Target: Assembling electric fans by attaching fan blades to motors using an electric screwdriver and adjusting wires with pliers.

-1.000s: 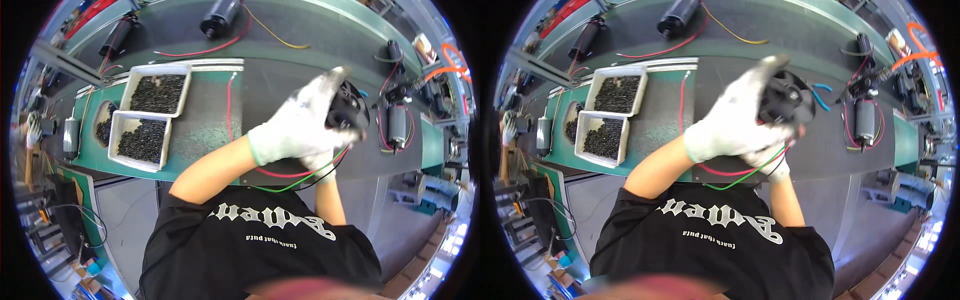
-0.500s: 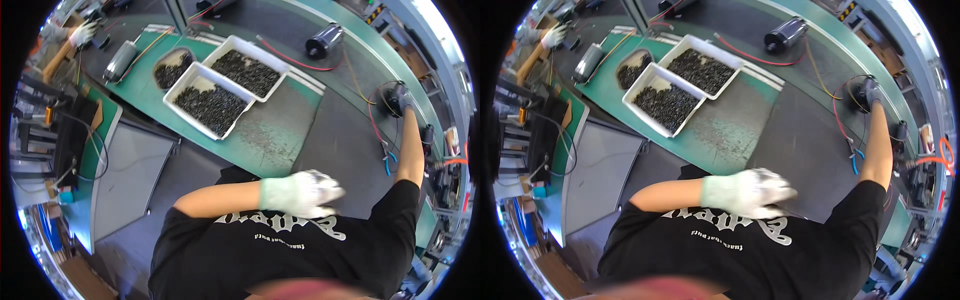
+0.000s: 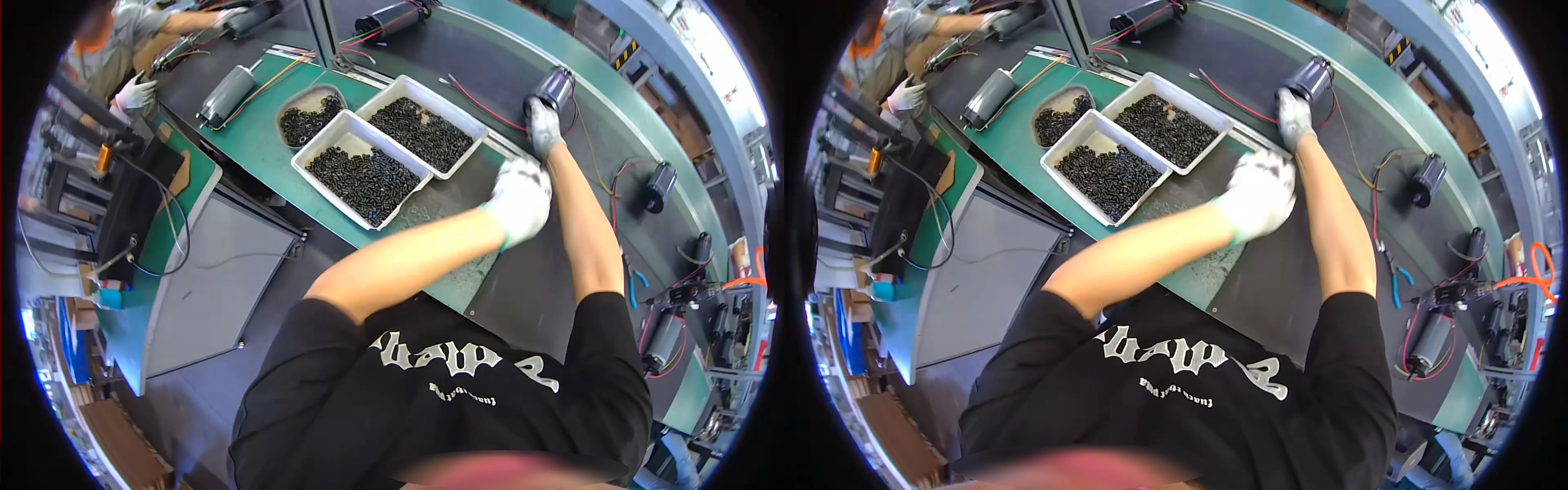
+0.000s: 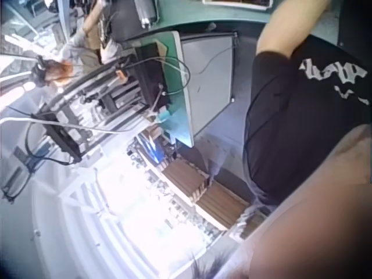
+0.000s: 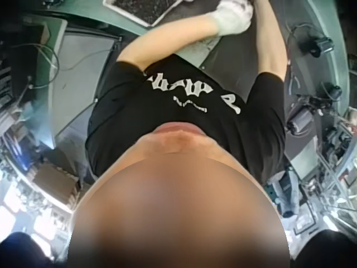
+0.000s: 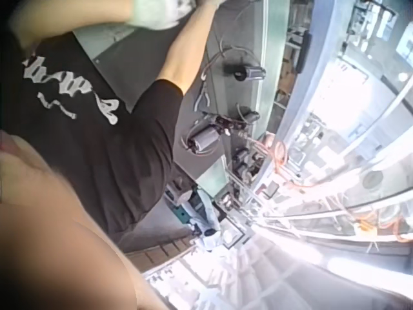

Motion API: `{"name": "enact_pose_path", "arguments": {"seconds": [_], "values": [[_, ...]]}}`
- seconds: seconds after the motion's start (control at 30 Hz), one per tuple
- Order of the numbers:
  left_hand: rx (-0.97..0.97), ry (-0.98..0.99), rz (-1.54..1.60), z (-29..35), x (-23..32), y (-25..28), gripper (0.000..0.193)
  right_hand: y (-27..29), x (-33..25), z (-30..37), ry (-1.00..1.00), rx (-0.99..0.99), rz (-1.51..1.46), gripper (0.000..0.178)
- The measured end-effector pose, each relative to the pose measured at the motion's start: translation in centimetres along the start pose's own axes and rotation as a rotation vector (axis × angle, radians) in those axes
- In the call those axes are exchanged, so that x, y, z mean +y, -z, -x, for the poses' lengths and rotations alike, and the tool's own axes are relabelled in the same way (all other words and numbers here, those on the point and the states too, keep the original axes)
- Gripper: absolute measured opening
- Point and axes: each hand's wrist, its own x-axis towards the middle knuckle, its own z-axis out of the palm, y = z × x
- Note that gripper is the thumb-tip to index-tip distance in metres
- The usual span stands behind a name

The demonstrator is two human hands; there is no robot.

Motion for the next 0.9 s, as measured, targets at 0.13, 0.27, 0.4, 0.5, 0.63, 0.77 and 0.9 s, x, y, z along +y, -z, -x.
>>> {"name": "enact_pose_path", "arguments": {"seconds": [0.13,0.27,0.4,0.5,0.63,0.77,0.9], "values": [[-0.082,0.058,0.117,-8.7,-3.2,-5.1,0.066,4.2,-9.2,5.3,0.013,-0.133,0.407,0.053],[-0.138,-0.151,0.62,-9.0,3.5,-5.6,0.06,9.2,-15.6,9.1,-0.002,-0.292,0.71,0.041],[-0.404,-0.161,0.333,-4.4,6.5,2.1,0.066,11.0,-16.9,14.5,-0.175,-0.256,0.59,0.03],[-0.022,0.076,-0.084,-5.6,3.4,-2.9,0.058,10.9,-17.1,15.3,-0.084,-0.456,0.663,0.03],[-0.222,0.012,0.033,-6.3,3.0,-4.8,0.052,11.5,-16.4,15.0,-0.063,-0.45,0.612,0.031],[-0.369,-0.134,0.232,-1.7,4.7,2.0,0.053,13.6,-15.8,14.4,-0.154,-0.412,0.442,0.028],[0.143,0.192,0.129,-4.9,0.1,-3.3,0.066,13.0,-17.0,15.8,-0.187,-0.376,0.431,0.026]]}}
